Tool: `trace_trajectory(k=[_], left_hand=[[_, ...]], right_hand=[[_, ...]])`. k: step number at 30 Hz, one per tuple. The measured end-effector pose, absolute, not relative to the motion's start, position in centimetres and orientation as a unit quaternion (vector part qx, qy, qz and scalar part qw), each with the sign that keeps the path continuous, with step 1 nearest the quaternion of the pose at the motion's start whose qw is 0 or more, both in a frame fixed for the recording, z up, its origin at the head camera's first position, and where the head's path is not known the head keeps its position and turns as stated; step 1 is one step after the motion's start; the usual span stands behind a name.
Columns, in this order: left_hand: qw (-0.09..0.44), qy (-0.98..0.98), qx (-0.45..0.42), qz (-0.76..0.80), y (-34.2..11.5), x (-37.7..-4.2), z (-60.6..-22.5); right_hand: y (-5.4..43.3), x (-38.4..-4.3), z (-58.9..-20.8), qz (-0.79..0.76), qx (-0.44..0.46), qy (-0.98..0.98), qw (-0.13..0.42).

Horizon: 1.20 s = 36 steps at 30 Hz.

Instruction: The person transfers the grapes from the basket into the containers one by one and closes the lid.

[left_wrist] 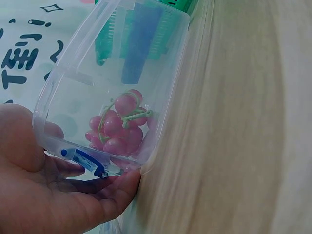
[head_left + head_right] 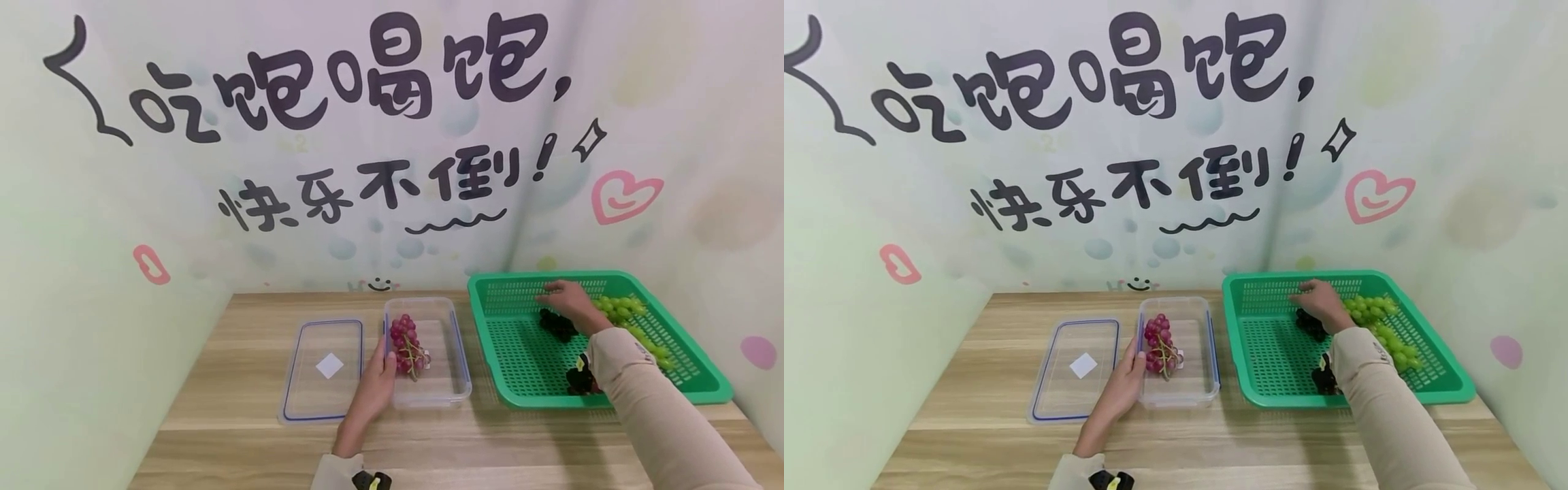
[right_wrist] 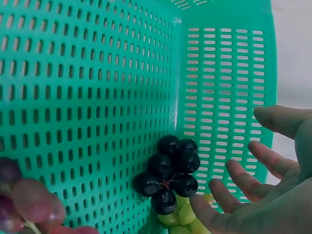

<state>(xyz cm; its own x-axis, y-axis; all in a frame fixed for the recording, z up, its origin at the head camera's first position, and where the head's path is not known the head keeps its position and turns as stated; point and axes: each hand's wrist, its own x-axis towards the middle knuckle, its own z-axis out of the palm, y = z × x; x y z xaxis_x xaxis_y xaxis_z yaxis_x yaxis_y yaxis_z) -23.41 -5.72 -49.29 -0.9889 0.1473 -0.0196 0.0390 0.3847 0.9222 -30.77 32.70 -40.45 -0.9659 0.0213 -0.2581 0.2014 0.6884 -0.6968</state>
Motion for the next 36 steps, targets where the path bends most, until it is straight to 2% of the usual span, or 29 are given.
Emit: trace_trajectory(k=[21,29,36], left_hand=[[0.040,0.829,0.065,0.554,-5.6,-23.3,-49.0],[0.042,0.830,0.063,0.553,-5.6,-23.4,-49.1],[0.046,0.830,0.060,0.553,-5.6,-23.3,-49.1]], right_hand=[[33.5,-30.9,-41.4,-0.351,0.067,0.923,0.145],[33.8,-31.0,-41.7,-0.377,0.109,0.893,0.221],[33.5,-30.7,-41.4,-0.378,0.110,0.888,0.236]])
